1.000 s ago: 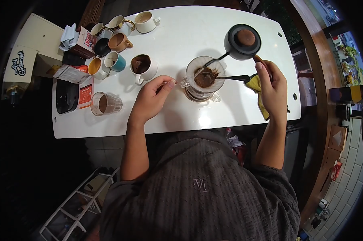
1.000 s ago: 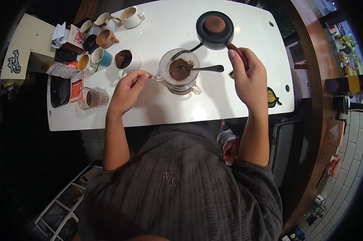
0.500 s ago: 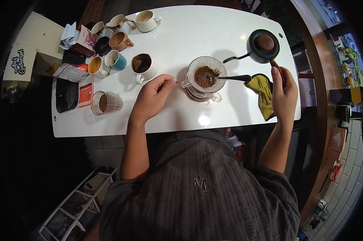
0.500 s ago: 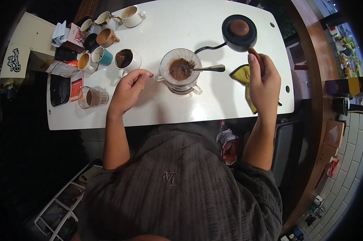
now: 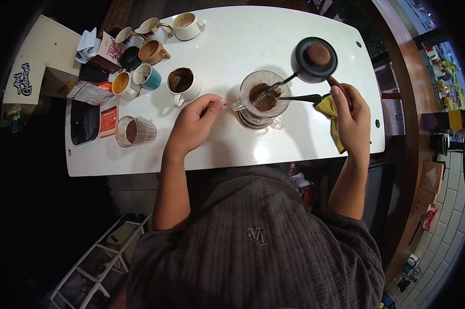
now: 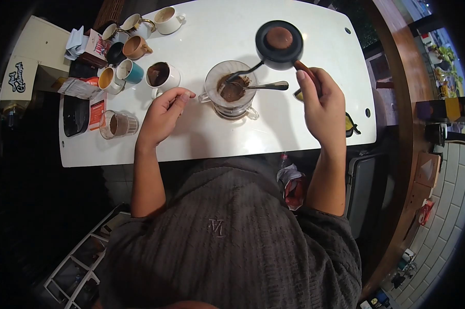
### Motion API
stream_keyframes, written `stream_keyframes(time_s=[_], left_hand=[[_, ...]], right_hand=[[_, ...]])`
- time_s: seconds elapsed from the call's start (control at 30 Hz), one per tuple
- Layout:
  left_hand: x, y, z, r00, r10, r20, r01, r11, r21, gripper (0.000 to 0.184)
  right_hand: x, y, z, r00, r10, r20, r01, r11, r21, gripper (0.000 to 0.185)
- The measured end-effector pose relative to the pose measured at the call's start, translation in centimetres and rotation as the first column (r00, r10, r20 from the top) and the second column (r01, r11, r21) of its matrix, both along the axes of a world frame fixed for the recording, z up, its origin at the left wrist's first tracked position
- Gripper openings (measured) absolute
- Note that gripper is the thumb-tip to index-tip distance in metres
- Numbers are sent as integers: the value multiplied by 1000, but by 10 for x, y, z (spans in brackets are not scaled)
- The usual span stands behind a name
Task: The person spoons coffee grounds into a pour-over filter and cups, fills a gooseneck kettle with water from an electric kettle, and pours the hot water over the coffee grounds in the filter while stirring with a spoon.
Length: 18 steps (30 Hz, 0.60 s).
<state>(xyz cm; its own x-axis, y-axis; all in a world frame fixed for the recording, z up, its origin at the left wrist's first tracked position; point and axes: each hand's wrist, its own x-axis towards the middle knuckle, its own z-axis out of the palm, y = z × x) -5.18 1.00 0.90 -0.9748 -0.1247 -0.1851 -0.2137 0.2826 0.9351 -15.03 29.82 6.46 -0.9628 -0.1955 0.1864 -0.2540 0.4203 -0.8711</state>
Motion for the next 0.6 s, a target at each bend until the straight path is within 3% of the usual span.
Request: stream_keyframes(time_s=[0.2,0.3,0.53,0.6], left_hand=[[-2,3,-6,999,-3,-49,4,1000,21,23],[-2,4,-5,999,-10,-53,12,1000,29,23],[-7,10,-2,996,-92,-10,93,991,92,29],[-8,13,-4,994,-107,-10,107,985,134,29]], right_hand=[[4,23,9,999,-26,-42,28,998,53,27],[1,27,14,988,-96,-123,120,971,205,29],[-8,6,7,968,-147,-204,185,965,184,28],[-10,0,1,984,-107,-145,118,991,67,28]])
